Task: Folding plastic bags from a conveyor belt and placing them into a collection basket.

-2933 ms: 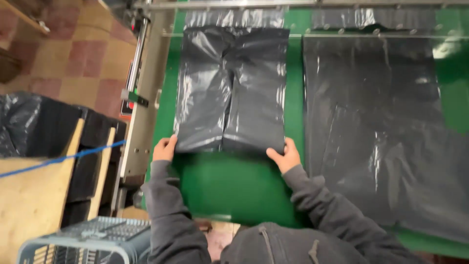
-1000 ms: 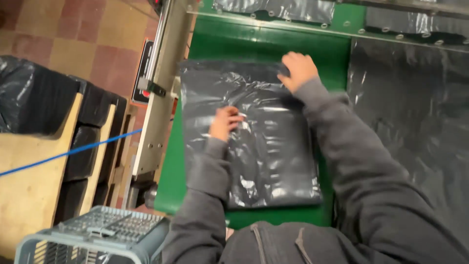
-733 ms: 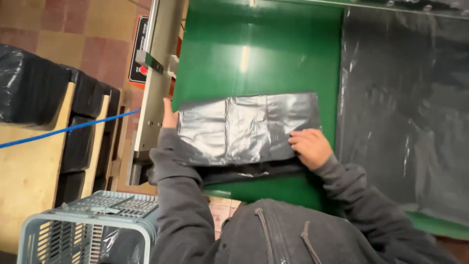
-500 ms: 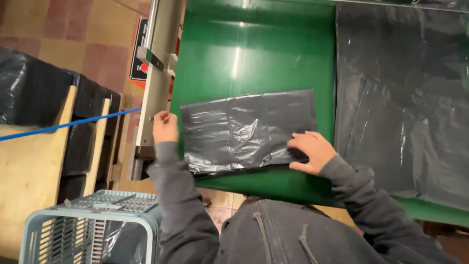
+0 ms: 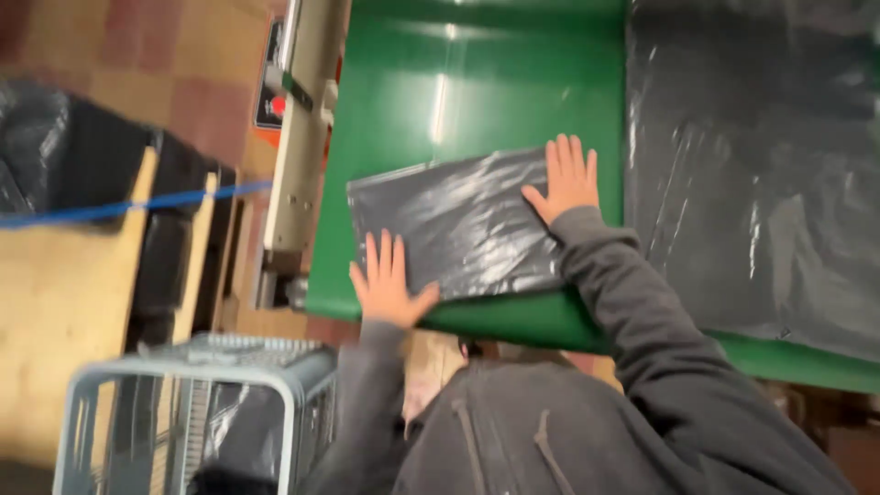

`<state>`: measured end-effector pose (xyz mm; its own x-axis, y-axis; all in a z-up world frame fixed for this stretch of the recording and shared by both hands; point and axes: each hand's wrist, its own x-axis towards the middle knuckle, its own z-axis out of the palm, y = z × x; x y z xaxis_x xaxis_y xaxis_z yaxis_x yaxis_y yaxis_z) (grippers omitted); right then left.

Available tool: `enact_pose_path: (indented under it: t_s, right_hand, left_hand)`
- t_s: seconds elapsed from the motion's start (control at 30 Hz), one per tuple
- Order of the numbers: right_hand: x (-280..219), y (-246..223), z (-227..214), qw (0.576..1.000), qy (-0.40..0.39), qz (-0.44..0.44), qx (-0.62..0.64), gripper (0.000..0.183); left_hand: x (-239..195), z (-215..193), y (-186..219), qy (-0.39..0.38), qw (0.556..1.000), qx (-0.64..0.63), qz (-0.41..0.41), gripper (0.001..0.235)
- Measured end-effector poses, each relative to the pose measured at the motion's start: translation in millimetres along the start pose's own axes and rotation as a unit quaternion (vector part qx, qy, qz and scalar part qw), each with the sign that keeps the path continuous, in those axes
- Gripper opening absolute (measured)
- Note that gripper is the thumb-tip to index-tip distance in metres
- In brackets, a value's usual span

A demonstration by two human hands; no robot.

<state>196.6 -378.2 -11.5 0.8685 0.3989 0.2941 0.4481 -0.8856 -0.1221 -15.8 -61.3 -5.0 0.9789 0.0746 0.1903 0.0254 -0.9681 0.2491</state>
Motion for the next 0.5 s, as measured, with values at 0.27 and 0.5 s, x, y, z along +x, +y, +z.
enact_pose_path:
  t_s: [0.27, 0.5]
  right_hand:
    - [-125, -162, 2, 0.957, -0.003, -0.233, 0.173, 0.085]
    - [-241, -55, 13, 0.877, -0.152, 0.050, 0.453, 0.012]
  left_hand:
    - [-30, 39, -13, -0.163, 0.973, 0.074, 0.147, 0.029]
    - [78, 45, 9, -0.628, 0.642, -0.429, 0.098, 0.054]
